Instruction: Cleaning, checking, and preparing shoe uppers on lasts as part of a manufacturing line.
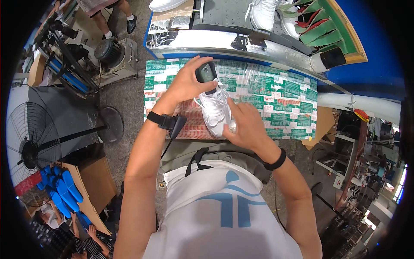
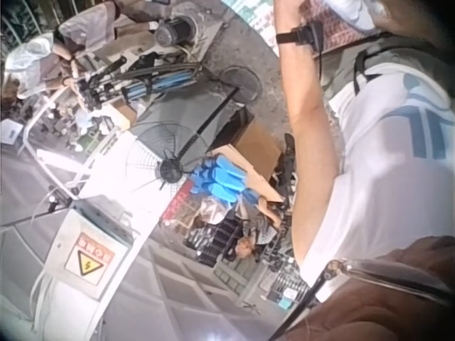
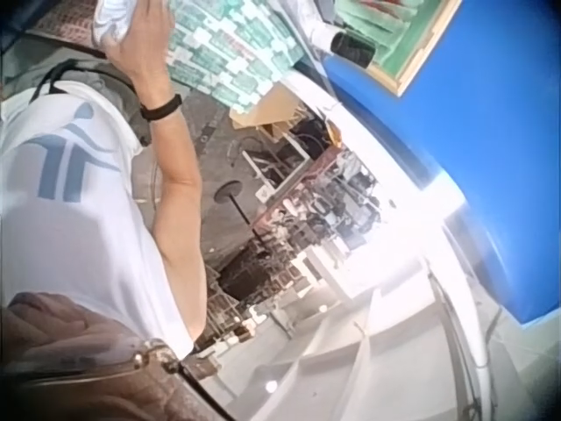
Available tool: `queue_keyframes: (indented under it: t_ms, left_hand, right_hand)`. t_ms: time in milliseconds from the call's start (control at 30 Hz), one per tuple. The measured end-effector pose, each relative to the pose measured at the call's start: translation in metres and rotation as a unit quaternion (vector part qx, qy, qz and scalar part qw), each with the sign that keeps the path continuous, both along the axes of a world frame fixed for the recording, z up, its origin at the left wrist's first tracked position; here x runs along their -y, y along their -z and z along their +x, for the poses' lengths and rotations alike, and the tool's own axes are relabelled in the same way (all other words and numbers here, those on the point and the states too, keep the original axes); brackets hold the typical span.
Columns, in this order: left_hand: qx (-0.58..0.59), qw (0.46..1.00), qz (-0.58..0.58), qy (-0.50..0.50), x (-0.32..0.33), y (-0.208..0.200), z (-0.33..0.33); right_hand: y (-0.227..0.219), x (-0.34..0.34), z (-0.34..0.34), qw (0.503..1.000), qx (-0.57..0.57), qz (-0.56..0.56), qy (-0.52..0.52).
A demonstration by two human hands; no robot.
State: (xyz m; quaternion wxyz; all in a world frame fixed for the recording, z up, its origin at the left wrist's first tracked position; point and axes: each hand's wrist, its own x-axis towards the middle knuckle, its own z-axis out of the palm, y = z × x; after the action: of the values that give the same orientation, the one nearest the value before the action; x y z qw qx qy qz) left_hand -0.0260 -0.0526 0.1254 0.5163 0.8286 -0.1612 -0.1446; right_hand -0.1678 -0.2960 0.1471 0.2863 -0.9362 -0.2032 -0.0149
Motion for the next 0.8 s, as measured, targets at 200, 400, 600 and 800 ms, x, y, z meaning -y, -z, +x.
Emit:
queue_keyframes:
  t_ms: [200, 400, 600, 800]
  left_hand:
    - [0.002, 1.0, -0.019, -0.014, -0.006, 0.004, -0.003]
    - [0.018, 1.0, -0.023, 0.011, -0.004, 0.018, 0.001]
    - [0.017, 1.0, -0.013, 0.005, -0.018, 0.011, 0.007]
    - [0.014, 1.0, -0.01, -0.005, -0.003, -0.002, 0.004]
  right_hand:
    - [-0.042, 0.011, -0.046, 0.998, -0.048, 0.011, -0.026]
    - [0.018, -0.008, 0.003, 0.999, -0.01, 0.043, 0.009]
    - [-0.027, -0.002, -0.036, 0.998, -0.045, -0.02, -0.036]
    - [-0.02, -0.019, -0.023, 0.998, 0.055, -0.012, -0.031]
